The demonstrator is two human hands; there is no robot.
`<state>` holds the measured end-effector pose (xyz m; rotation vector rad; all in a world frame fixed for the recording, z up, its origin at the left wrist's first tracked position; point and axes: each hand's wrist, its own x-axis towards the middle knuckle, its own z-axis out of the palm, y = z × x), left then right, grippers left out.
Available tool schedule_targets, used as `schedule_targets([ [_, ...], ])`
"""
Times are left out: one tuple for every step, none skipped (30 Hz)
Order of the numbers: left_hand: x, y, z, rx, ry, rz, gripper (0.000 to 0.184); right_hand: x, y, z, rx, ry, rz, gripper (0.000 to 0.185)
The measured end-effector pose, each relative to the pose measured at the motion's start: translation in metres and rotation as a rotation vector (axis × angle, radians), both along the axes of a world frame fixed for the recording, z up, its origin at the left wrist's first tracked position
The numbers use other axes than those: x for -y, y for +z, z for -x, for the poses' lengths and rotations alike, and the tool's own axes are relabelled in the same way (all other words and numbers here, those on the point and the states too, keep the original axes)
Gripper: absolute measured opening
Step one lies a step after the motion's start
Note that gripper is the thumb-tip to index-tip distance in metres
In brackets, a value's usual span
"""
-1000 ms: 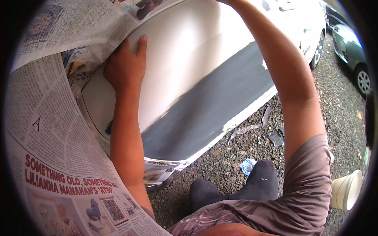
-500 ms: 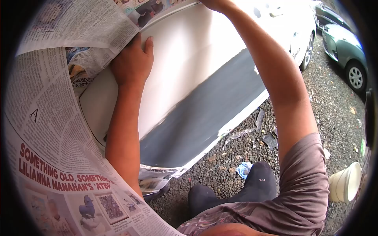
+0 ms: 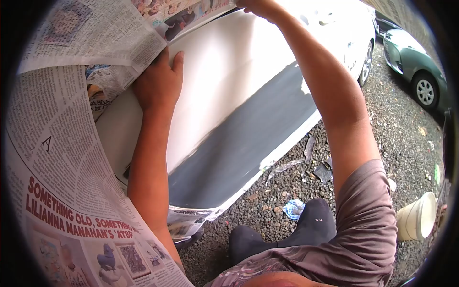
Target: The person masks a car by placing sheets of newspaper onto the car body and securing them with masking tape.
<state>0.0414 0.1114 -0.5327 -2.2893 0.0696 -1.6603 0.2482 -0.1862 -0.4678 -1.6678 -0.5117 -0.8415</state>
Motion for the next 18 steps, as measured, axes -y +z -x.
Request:
schedule_targets([
  [-0.002, 0.000, -0.003, 0.036, 0.013, -0.047, 0.051, 0.000, 0.000, 0.001, 0.002, -0.001, 0.001, 0.030],
  [-0.003, 0.000, -0.003, 0.070, 0.026, -0.094, 0.051, 0.001, -0.001, -0.001, 0.054, 0.102, -0.024, 0.037],
  [-0.004, 0.000, -0.004, 0.070, 0.025, -0.093, 0.051, 0.002, -0.002, -0.003, 0.105, 0.206, -0.049, 0.046],
  [-0.004, -0.001, -0.004, 0.074, 0.022, -0.099, 0.051, 0.005, 0.001, -0.005, 0.105, 0.204, -0.048, 0.046],
  [-0.004, 0.000, -0.004, 0.076, 0.020, -0.102, 0.050, 0.008, 0.008, -0.004, -0.047, 0.162, 0.028, 0.045],
  [-0.004, 0.000, -0.004, 0.078, 0.018, -0.105, 0.050, 0.009, 0.011, -0.003, -0.200, 0.119, 0.104, 0.045],
  [-0.004, 0.001, -0.004, 0.086, 0.007, -0.113, 0.050, 0.010, 0.010, -0.003, -0.201, 0.119, 0.104, 0.045],
  [-0.004, 0.000, -0.004, 0.090, 0.001, -0.117, 0.050, 0.005, 0.010, 0.016, -0.195, 0.051, 0.093, 0.042],
  [-0.004, 0.000, -0.003, 0.094, -0.004, -0.120, 0.050, 0.003, 0.009, 0.022, -0.189, -0.016, 0.082, 0.039],
  [-0.004, -0.001, -0.003, 0.094, 0.011, -0.121, 0.050, 0.003, 0.009, 0.027, -0.191, -0.016, 0.082, 0.039],
  [-0.004, -0.001, -0.004, 0.094, 0.025, -0.123, 0.050, 0.006, 0.009, 0.028, -0.174, 0.019, 0.091, 0.037],
  [-0.004, -0.001, -0.004, 0.094, 0.024, -0.122, 0.050, 0.008, 0.009, 0.029, -0.157, 0.053, 0.099, 0.036],
  [-0.005, 0.000, -0.005, 0.120, 0.003, -0.140, 0.050, 0.008, 0.009, 0.030, -0.158, 0.052, 0.100, 0.036],
  [-0.005, 0.000, -0.005, 0.147, -0.016, -0.156, 0.050, 0.009, 0.008, 0.032, -0.153, 0.065, 0.057, 0.037],
  [-0.004, 0.000, -0.005, 0.147, -0.017, -0.155, 0.050, 0.009, 0.008, 0.033, -0.148, 0.078, 0.013, 0.039],
  [-0.005, 0.000, -0.004, 0.120, 0.002, -0.141, 0.050, 0.009, 0.009, 0.034, -0.149, 0.078, 0.014, 0.039],
  [-0.003, 0.000, -0.002, 0.094, 0.021, -0.127, 0.050, 0.009, 0.010, 0.035, -0.126, 0.102, -0.002, 0.038],
  [-0.002, 0.001, -0.001, 0.093, 0.021, -0.126, 0.050, 0.009, 0.010, 0.035, -0.103, 0.125, -0.018, 0.037],
])
